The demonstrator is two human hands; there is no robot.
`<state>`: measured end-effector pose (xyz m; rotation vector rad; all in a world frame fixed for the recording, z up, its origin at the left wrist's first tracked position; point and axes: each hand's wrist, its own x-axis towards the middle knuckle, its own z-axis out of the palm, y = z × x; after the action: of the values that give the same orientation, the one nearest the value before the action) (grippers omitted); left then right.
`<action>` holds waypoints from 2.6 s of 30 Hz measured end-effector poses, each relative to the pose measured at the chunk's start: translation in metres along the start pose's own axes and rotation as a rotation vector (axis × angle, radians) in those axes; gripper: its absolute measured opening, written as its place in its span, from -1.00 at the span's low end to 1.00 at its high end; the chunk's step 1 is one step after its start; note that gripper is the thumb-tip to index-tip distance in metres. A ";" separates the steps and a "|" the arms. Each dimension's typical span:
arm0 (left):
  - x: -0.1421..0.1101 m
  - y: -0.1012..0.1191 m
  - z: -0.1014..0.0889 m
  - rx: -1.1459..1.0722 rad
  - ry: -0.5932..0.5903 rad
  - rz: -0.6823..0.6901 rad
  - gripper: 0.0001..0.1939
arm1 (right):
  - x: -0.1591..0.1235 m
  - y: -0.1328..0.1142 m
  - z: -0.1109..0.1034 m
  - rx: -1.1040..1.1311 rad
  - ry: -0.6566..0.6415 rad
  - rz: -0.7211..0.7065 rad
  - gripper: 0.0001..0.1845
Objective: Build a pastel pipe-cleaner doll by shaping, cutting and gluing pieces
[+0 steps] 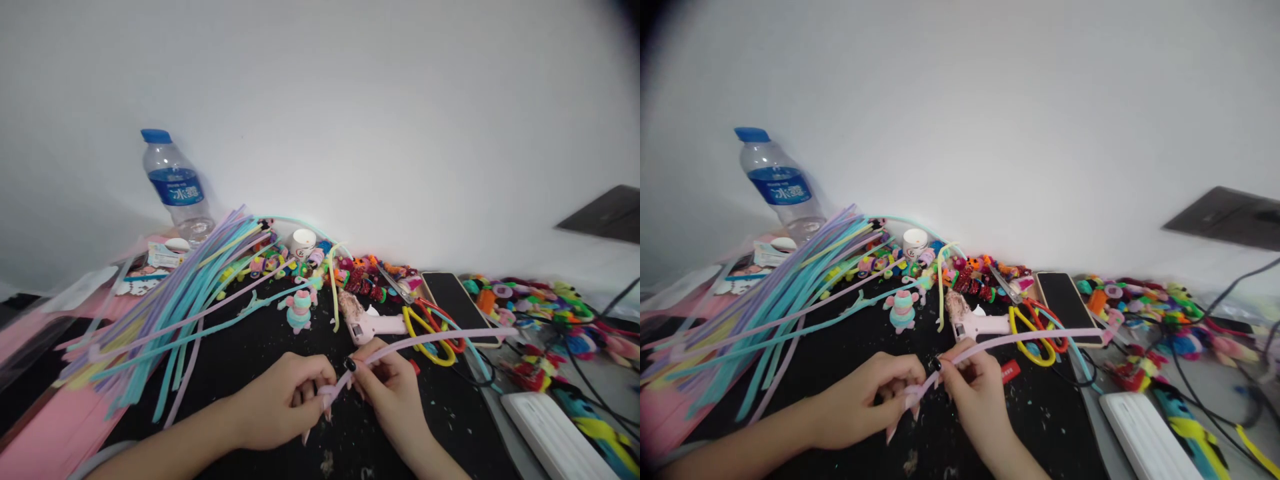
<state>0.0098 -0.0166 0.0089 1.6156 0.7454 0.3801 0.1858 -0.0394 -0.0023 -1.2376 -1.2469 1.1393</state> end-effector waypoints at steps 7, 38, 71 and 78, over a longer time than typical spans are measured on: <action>0.002 -0.005 -0.002 -0.053 0.067 0.014 -0.82 | -0.001 0.003 -0.001 0.001 0.020 0.035 -0.84; 0.014 -0.008 -0.015 -0.415 0.449 -0.100 -0.75 | 0.006 -0.007 -0.020 -0.036 0.300 -0.301 -0.86; 0.012 -0.010 -0.008 -0.453 0.364 -0.162 -0.80 | -0.012 -0.007 -0.014 -0.272 -0.297 0.027 -0.41; 0.011 -0.007 -0.009 -0.328 0.477 -0.079 -0.80 | -0.009 -0.007 -0.012 -0.414 -0.390 -0.061 -0.48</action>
<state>0.0104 -0.0020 0.0020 1.1918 1.0407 0.8038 0.1967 -0.0490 0.0049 -1.2984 -1.8736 1.1470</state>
